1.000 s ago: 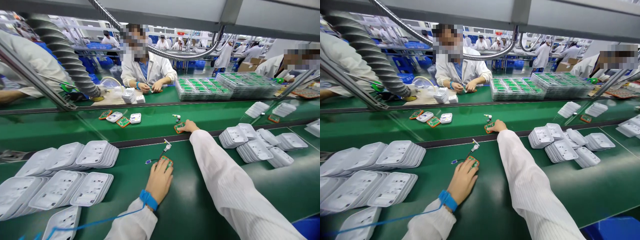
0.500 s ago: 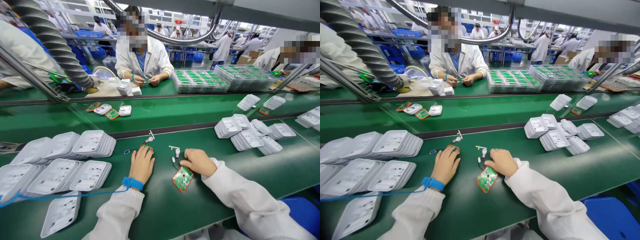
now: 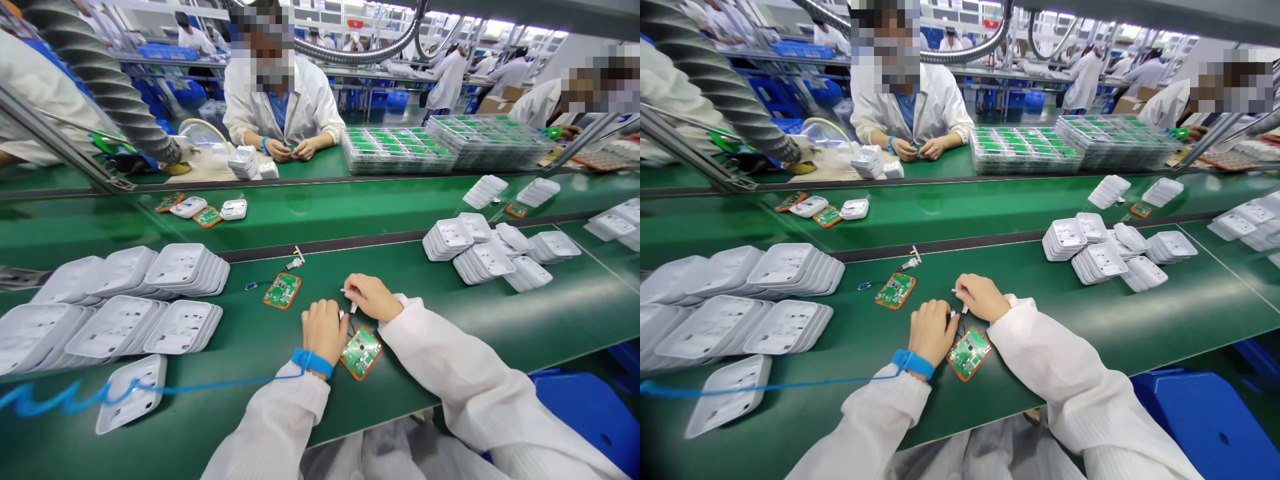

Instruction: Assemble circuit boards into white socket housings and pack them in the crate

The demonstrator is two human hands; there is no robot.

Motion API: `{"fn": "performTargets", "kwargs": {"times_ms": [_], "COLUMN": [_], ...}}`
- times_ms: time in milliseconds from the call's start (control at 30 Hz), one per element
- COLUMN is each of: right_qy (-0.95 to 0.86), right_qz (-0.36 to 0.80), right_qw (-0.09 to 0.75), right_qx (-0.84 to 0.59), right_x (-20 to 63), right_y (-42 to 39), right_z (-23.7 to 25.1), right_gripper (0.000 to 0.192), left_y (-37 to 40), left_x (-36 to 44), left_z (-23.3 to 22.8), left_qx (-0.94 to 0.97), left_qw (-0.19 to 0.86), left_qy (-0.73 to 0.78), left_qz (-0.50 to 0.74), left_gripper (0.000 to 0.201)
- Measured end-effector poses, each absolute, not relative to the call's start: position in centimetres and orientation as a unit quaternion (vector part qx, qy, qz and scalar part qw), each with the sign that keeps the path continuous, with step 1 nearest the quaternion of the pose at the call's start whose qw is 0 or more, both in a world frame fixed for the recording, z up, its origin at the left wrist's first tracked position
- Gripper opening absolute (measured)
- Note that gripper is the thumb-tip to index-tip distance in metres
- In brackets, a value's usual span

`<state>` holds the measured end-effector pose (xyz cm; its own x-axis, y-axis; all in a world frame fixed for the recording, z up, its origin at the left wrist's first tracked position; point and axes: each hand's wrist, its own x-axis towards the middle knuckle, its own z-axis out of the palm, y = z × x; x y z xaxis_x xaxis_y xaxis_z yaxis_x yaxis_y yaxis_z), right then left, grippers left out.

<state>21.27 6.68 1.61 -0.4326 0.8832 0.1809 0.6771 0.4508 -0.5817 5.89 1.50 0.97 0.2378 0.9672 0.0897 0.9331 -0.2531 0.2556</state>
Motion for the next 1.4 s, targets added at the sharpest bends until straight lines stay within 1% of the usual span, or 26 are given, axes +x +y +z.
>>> {"fn": "performTargets", "kwargs": {"times_ms": [100, 233, 300, 367, 533, 600, 733, 867, 1033, 1200, 1400], "right_qy": [-0.800, -0.788, -0.795, -0.803, -0.820, -0.830, -0.847, -0.864, -0.870, -0.880, -0.891], "right_qz": [0.250, 0.264, 0.262, 0.258, 0.226, 0.209, 0.194, 0.188, 0.178, 0.174, 0.145], "right_qw": [0.299, 0.352, 0.356, 0.352, 0.331, 0.315, 0.288, 0.264, 0.238, 0.233, 0.228], "right_qx": [-0.457, -0.431, -0.415, -0.406, -0.408, -0.409, -0.402, -0.386, -0.394, -0.376, -0.366], "right_x": [22.3, 22.4, 22.2, 22.0, 21.6, 21.6, 21.4, 21.3, 21.2, 21.2, 20.7], "right_y": [5.3, 4.0, 3.8, 3.6, 3.4, 3.3, 3.3, 3.3, 3.2, 3.1, 3.0], "right_z": [1.8, 1.9, 2.0, 2.0, 2.3, 2.4, 2.4, 2.5, 2.7, 3.0, 2.8], "right_gripper": [0.008, 0.013, 0.014, 0.016, 0.015, 0.015, 0.015, 0.016, 0.016, 0.018, 0.018], "left_y": [1.3, 0.9, 0.9, 1.1, 1.6, 1.7, 1.6, 1.4, 1.3, 1.1, 0.9], "left_x": [6.2, 5.7, 5.3, 5.0, 4.2, 4.0, 3.9, 4.0, 4.0, 4.0, 3.8], "left_z": [0.5, -0.3, -0.4, -0.3, 0.0, 0.1, 0.6, 1.3, 1.5, 1.2, 0.8], "left_qx": [0.790, 0.744, 0.705, 0.677, 0.603, 0.589, 0.606, 0.632, 0.678, 0.729, 0.777], "left_qw": [0.082, 0.144, 0.188, 0.236, 0.393, 0.415, 0.376, 0.337, 0.275, 0.191, 0.104], "left_qy": [0.588, 0.579, 0.581, 0.578, 0.552, 0.550, 0.567, 0.573, 0.543, 0.517, 0.513], "left_qz": [0.152, 0.302, 0.359, 0.391, 0.421, 0.422, 0.413, 0.398, 0.411, 0.406, 0.349], "left_gripper": [0.014, 0.014, 0.015, 0.016, 0.023, 0.020, 0.014, 0.012, 0.011, 0.014, 0.018]}}
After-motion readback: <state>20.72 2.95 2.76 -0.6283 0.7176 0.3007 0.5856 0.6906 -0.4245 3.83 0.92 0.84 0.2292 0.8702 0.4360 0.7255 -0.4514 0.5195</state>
